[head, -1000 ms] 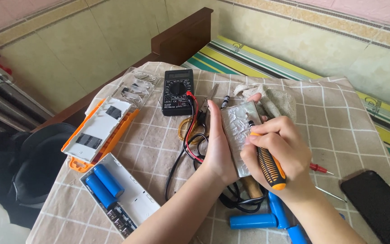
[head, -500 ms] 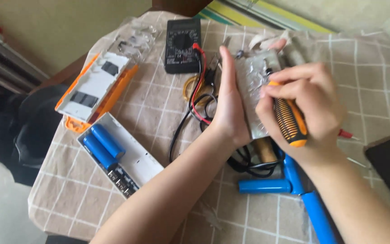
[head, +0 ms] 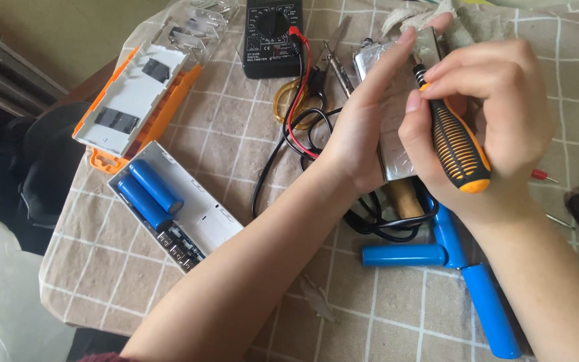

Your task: Scraping silver foil or adhesive tape off a battery pack using a screwdriver.

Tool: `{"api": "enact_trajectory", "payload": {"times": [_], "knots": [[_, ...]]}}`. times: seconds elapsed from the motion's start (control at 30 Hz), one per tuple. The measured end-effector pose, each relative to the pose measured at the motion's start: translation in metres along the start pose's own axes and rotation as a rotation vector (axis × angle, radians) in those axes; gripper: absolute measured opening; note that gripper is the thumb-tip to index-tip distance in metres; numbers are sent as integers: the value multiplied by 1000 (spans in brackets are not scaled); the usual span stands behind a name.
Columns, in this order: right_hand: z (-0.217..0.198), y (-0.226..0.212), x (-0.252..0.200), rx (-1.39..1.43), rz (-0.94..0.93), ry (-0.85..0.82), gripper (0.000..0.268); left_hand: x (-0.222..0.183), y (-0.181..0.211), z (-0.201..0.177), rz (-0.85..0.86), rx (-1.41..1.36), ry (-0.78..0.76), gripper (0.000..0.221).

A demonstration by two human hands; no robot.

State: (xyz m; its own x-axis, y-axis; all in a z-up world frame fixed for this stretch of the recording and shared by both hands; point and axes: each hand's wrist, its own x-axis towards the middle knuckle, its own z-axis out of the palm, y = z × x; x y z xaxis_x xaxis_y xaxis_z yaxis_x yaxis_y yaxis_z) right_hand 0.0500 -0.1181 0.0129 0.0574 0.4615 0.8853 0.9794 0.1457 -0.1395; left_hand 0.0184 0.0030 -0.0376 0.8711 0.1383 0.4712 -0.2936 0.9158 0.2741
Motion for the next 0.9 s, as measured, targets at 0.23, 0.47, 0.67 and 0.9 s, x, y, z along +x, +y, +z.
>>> {"api": "enact_trajectory", "payload": {"times": [0.23,0.47,0.67,0.9], "knots": [[-3,0,0,-1,-7,-15,7,0,-1,0,16,29,16,32],[-4,-1,0,-7,18,-49,7,0,0,6,30,65,71,32],[-2,1,0,2,-5,-45,6,-1,1,5,-6,8,22,34],[-3,0,0,-1,-7,-47,6,1,-1,-2,-34,-20,11,34]]}}
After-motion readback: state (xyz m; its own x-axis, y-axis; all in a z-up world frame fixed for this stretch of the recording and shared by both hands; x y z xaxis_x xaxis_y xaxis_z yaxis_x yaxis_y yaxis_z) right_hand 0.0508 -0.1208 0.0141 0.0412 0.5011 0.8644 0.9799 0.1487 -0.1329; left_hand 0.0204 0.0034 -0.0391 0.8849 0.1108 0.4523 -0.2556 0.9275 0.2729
